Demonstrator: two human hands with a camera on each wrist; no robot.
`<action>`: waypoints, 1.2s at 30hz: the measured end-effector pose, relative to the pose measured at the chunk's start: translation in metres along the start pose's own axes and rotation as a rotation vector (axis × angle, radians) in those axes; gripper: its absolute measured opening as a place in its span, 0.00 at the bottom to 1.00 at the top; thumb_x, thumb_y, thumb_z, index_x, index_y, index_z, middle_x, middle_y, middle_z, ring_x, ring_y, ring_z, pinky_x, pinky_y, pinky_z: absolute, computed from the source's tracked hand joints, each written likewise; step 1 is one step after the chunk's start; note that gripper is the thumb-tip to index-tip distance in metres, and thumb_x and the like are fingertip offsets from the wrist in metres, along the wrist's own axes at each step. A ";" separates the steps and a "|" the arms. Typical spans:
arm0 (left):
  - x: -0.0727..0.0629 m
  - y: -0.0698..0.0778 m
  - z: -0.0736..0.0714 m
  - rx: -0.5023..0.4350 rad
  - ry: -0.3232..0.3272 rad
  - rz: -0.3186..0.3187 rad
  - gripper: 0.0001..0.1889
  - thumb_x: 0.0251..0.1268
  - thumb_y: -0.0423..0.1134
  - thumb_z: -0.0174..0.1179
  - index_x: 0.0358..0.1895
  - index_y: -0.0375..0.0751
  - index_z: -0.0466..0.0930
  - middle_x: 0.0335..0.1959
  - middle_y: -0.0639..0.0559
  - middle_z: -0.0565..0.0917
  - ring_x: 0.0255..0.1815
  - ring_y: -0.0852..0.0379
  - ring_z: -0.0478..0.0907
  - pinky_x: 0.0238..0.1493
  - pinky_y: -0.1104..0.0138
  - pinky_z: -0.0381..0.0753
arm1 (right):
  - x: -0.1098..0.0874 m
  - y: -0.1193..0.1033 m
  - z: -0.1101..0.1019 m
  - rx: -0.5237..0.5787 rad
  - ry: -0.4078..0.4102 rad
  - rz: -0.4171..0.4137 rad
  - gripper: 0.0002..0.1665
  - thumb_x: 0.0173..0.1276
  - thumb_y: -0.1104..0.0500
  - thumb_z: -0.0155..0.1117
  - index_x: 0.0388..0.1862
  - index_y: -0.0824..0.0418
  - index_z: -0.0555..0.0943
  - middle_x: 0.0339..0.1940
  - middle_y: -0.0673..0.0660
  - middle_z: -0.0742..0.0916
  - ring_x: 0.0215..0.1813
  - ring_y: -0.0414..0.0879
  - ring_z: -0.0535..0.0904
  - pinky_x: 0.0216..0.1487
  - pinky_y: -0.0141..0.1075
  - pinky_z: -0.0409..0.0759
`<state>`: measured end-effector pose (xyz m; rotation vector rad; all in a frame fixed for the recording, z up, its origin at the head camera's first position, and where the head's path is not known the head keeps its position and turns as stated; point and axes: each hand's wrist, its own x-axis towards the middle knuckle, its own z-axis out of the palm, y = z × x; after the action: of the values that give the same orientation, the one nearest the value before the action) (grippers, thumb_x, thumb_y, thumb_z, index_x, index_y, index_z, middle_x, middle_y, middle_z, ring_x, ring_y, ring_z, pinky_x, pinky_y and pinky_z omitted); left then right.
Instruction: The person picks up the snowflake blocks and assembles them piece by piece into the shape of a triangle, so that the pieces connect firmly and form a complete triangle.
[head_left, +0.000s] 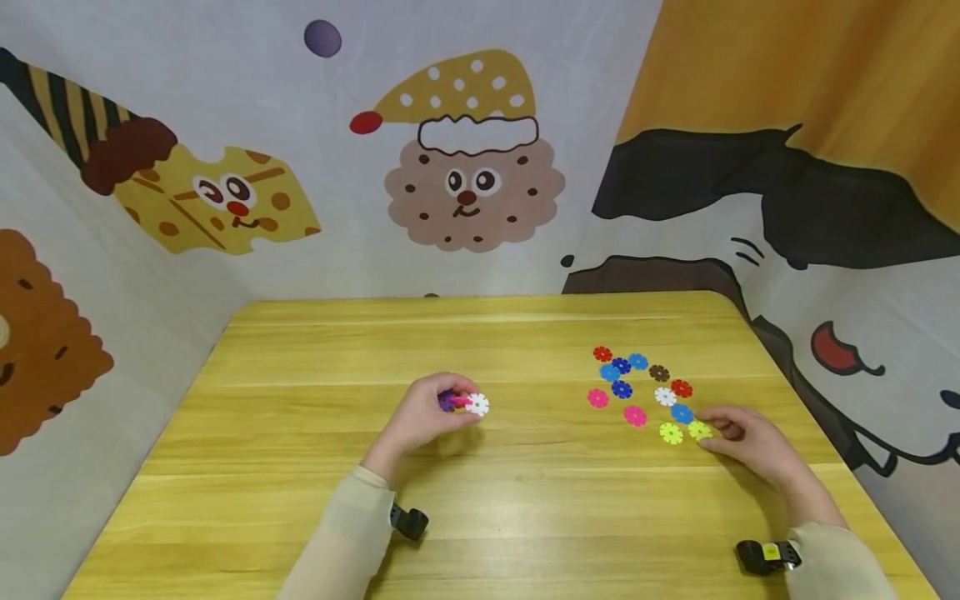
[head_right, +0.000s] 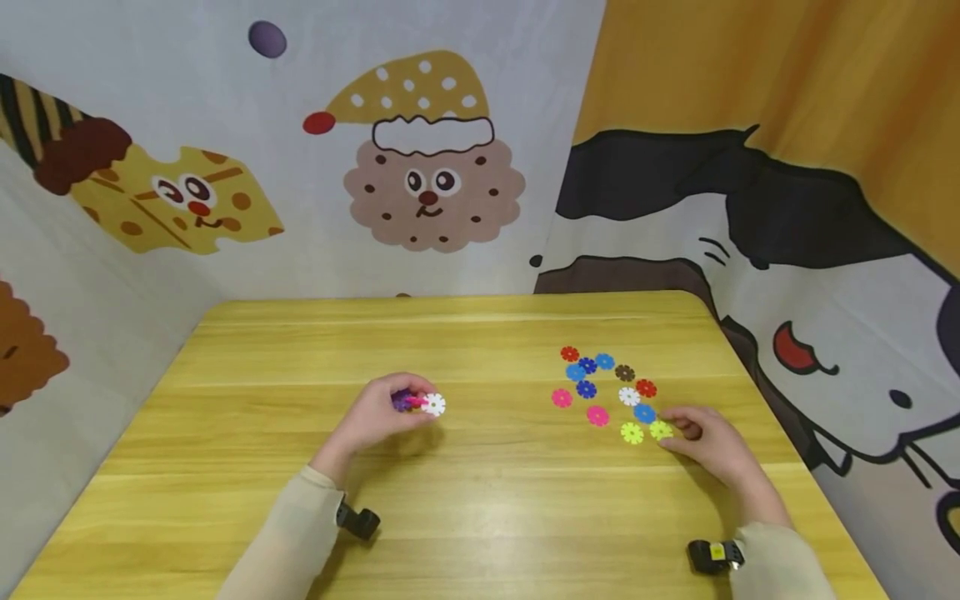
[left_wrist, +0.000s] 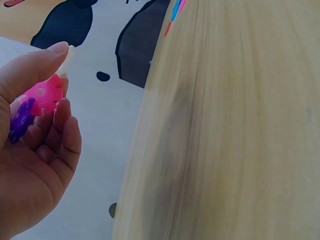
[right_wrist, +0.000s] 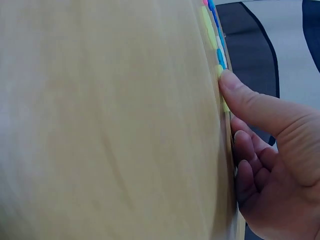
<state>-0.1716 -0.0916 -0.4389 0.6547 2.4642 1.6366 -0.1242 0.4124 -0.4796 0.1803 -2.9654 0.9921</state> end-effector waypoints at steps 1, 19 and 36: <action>0.000 -0.001 0.000 -0.003 0.002 -0.003 0.16 0.53 0.34 0.75 0.46 0.42 0.85 0.43 0.52 0.84 0.43 0.56 0.81 0.47 0.66 0.83 | 0.000 0.000 0.001 0.003 0.002 -0.001 0.20 0.62 0.59 0.74 0.51 0.67 0.82 0.42 0.58 0.80 0.38 0.41 0.69 0.36 0.30 0.70; 0.002 -0.004 0.010 -0.045 0.018 -0.004 0.16 0.53 0.35 0.76 0.46 0.42 0.85 0.43 0.52 0.84 0.42 0.56 0.81 0.45 0.66 0.83 | 0.002 -0.037 0.012 0.007 0.109 0.009 0.10 0.68 0.69 0.65 0.46 0.64 0.76 0.37 0.58 0.84 0.36 0.39 0.76 0.33 0.30 0.75; 0.006 0.000 0.031 -0.100 0.029 0.016 0.16 0.49 0.32 0.77 0.43 0.39 0.85 0.40 0.51 0.85 0.41 0.56 0.81 0.46 0.67 0.83 | 0.047 -0.166 0.086 0.302 0.005 -0.221 0.08 0.60 0.68 0.73 0.36 0.60 0.82 0.30 0.49 0.83 0.33 0.41 0.79 0.35 0.32 0.82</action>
<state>-0.1666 -0.0626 -0.4508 0.6426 2.3843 1.7744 -0.1499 0.2240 -0.4468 0.4939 -2.6967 1.3939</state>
